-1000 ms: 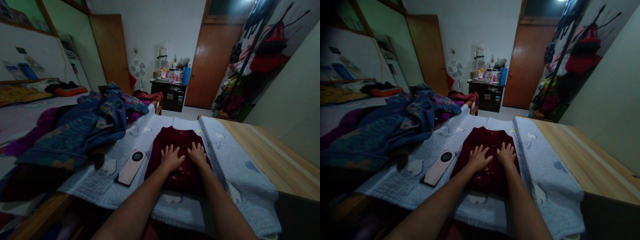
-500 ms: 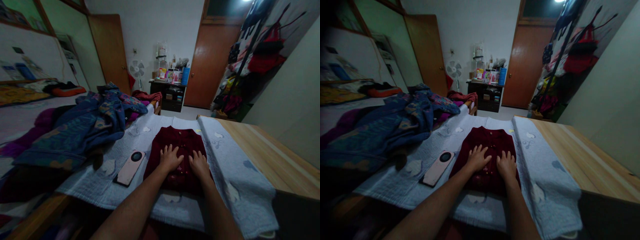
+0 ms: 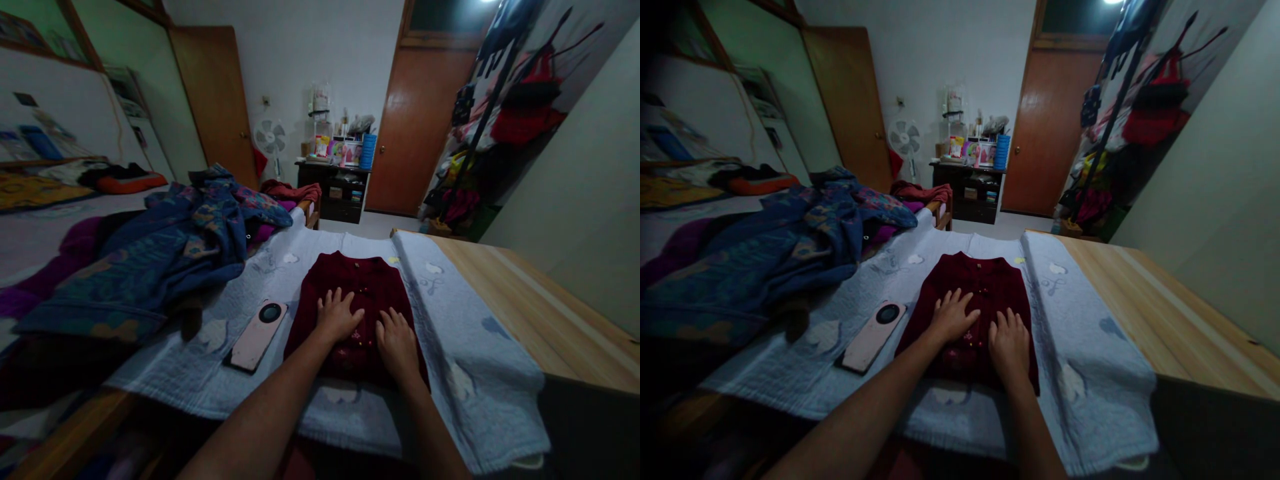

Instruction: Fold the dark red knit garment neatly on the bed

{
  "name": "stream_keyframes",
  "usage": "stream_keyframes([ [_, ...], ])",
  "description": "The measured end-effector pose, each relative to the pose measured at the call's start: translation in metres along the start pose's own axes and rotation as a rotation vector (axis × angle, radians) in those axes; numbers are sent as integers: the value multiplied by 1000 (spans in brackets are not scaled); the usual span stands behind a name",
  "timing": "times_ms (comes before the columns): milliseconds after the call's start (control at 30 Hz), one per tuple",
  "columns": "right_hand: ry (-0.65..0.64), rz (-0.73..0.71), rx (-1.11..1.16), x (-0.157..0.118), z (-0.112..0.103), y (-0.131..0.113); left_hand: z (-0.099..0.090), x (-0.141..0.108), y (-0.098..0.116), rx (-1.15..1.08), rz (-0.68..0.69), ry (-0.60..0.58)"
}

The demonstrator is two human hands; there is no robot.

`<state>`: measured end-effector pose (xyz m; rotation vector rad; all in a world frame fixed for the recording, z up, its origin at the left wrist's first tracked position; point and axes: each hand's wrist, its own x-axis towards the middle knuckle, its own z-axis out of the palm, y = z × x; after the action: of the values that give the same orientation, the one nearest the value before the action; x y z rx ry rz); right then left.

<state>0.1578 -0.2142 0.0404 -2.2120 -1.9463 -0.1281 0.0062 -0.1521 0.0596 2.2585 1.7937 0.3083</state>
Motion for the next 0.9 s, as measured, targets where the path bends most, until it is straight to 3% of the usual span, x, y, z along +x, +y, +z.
stream_keyframes([
  [267, 12, -21, 44, -13, -3, -6, 5, 1, -3, -4, 21, 30],
  [600, 164, -145, 149, -27, 8, -3, 2, 1, -2, -1, 18, 9],
  [900, 207, -159, 226, -31, 6, 4, 2, 0, -2, 11, 20, 3],
])
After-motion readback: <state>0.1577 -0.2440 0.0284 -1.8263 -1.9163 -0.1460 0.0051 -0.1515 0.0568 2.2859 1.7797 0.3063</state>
